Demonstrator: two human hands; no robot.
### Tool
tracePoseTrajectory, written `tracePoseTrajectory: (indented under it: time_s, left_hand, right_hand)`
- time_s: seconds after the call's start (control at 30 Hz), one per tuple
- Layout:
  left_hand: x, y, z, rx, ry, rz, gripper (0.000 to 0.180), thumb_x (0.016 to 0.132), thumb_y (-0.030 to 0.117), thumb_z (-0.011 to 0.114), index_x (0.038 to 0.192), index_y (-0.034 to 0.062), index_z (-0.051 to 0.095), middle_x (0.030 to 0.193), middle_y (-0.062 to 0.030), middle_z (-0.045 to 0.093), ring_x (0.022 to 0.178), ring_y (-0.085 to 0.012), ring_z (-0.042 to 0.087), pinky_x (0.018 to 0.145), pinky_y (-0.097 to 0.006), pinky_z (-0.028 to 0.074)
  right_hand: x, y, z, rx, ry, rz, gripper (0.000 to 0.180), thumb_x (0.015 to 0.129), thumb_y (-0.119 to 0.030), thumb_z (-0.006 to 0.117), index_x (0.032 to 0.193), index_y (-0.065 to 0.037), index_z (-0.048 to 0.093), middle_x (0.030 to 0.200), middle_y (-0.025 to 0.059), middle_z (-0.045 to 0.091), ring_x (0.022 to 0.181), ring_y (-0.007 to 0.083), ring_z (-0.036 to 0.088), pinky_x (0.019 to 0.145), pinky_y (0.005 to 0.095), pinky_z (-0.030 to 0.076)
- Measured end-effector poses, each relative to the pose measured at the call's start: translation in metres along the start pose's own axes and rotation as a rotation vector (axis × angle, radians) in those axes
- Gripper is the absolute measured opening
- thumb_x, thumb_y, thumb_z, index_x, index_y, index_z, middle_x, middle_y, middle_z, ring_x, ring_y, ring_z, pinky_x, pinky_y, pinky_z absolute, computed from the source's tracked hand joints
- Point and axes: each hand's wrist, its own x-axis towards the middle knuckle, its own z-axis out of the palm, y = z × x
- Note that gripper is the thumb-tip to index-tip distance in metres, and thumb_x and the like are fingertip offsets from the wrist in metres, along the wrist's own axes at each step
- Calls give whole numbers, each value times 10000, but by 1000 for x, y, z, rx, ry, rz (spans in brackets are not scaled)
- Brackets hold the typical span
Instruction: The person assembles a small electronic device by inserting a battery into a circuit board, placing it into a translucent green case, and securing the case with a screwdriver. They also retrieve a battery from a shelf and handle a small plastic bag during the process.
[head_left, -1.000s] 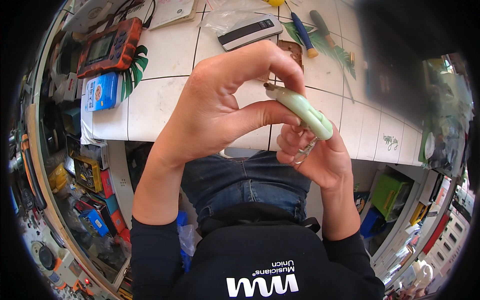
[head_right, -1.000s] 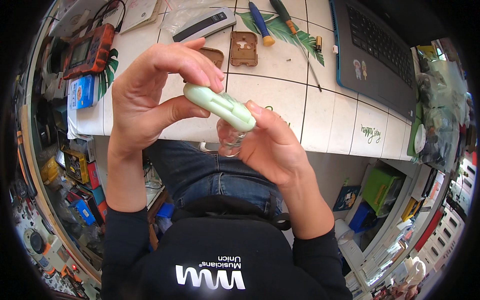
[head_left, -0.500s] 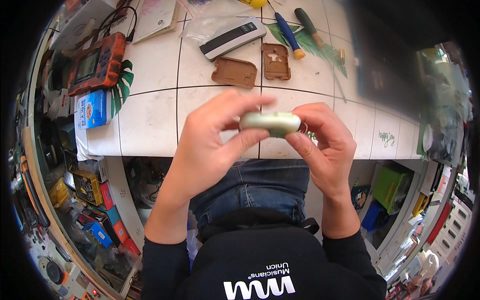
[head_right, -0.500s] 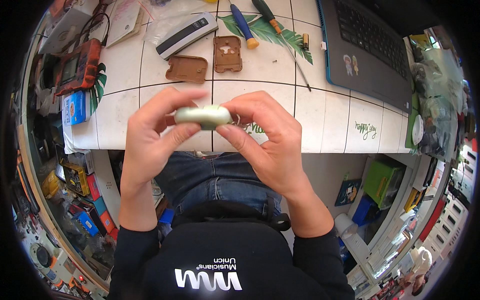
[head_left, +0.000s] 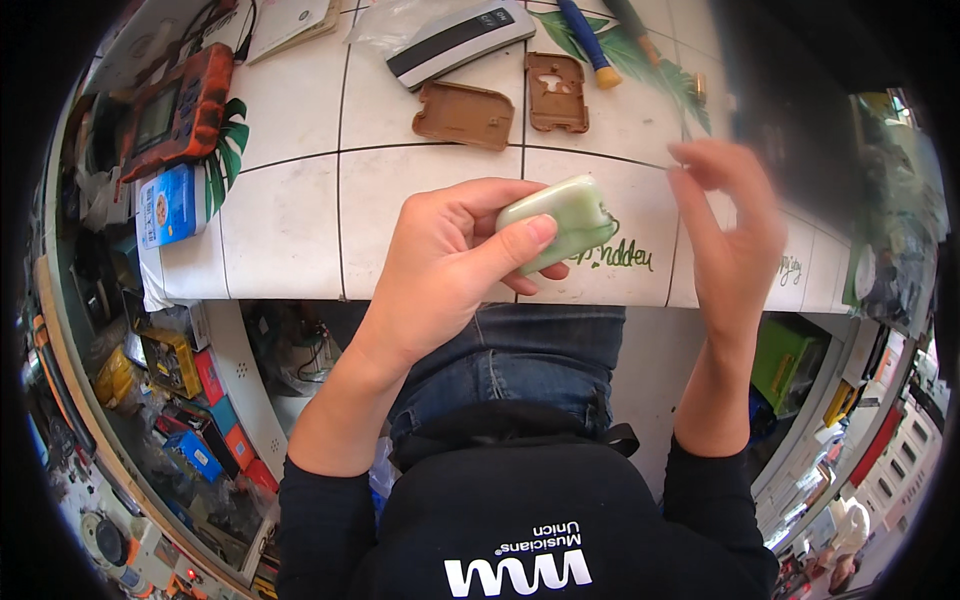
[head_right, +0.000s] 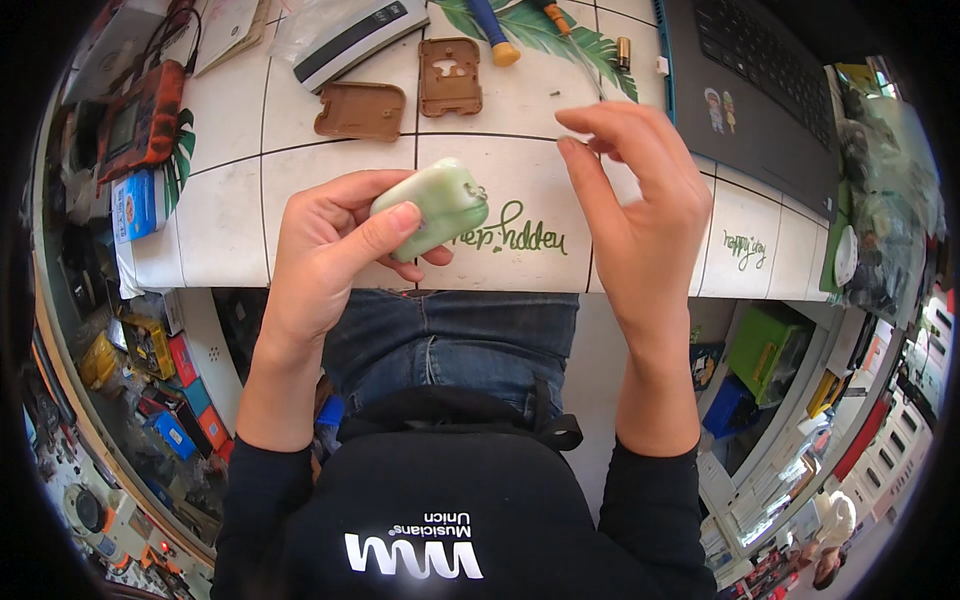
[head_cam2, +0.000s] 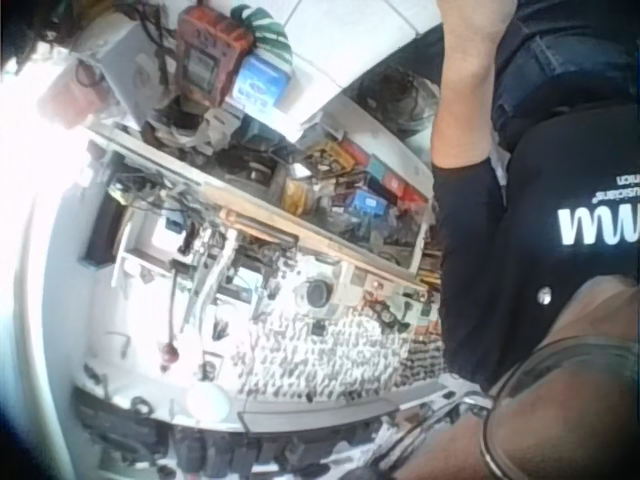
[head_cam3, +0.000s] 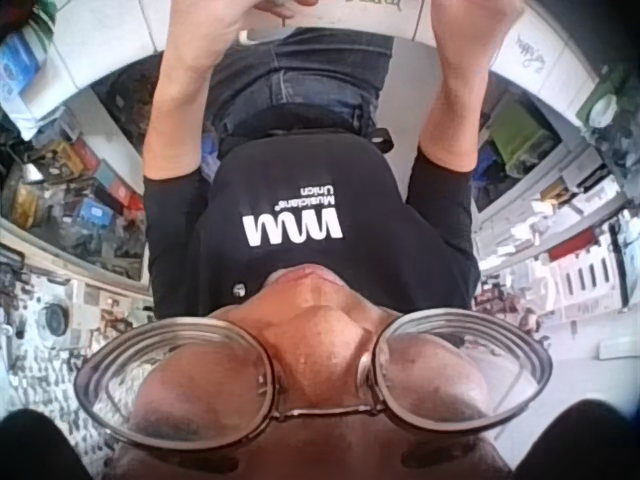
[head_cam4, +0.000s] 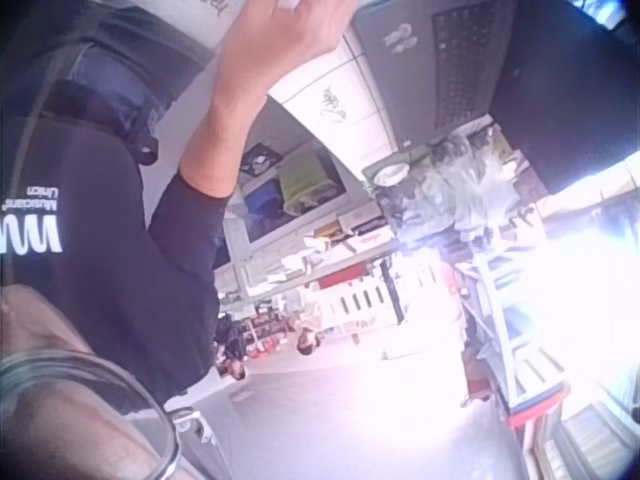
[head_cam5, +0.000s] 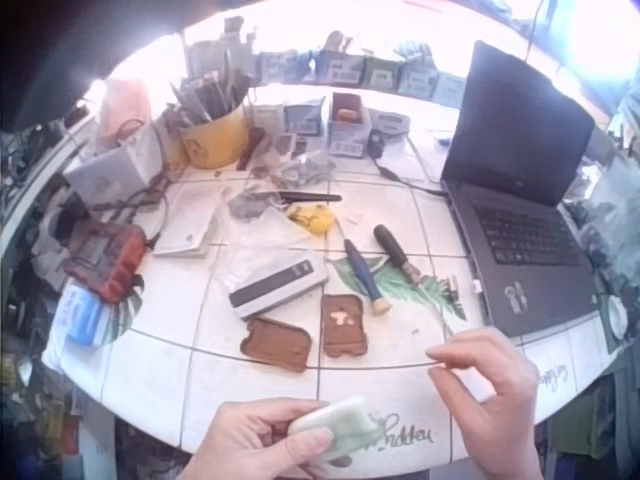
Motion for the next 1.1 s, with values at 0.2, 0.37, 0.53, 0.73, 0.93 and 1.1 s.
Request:
tracePoseTrajectory:
  time_s: [0.2,0.37,0.53,0.73,0.93,1.1]
  left_hand:
    - [1,-3,-1,-77,51,63,319,875,164,593,1098,-65,576,905,-141,665,789,-185,671,628,-236,528]
    - [7,0,-3,-143,-1,52,297,885,179,573,1087,-38,566,932,-134,661,822,-195,670,671,-248,528]
    - [10,-2,-3,-174,1,56,291,892,172,541,1105,-25,515,992,-180,639,885,-253,659,717,-297,543]
    - [16,-5,5,-356,17,106,276,910,142,493,1117,1,378,1090,-248,588,1017,-300,615,841,-363,526]
    - [17,-12,16,-415,55,159,280,917,123,506,1111,-2,348,1035,-188,592,965,-220,616,840,-334,509]
    - [15,-13,21,-417,84,179,279,919,124,517,1110,2,354,985,-145,593,898,-156,600,831,-298,492]
  right_hand:
    - [22,16,13,-166,-64,-72,110,735,-11,652,843,-20,631,809,65,583,740,229,548,649,314,445]
    - [36,25,13,-244,-130,-51,72,751,-43,640,819,-41,616,801,45,575,742,222,538,663,322,438]
    - [47,28,7,-331,-264,-170,89,753,-60,639,822,-35,589,799,43,575,770,216,533,673,318,434]
    - [22,-14,5,-29,-217,-199,136,676,19,666,781,-24,591,780,60,586,727,228,556,659,312,445]
    - [-9,-37,31,103,-102,-195,174,629,49,686,749,-30,587,728,69,576,711,230,576,635,313,455]
    - [-6,-41,33,45,-120,-185,172,639,46,680,756,-14,567,724,73,559,694,239,563,609,323,450]
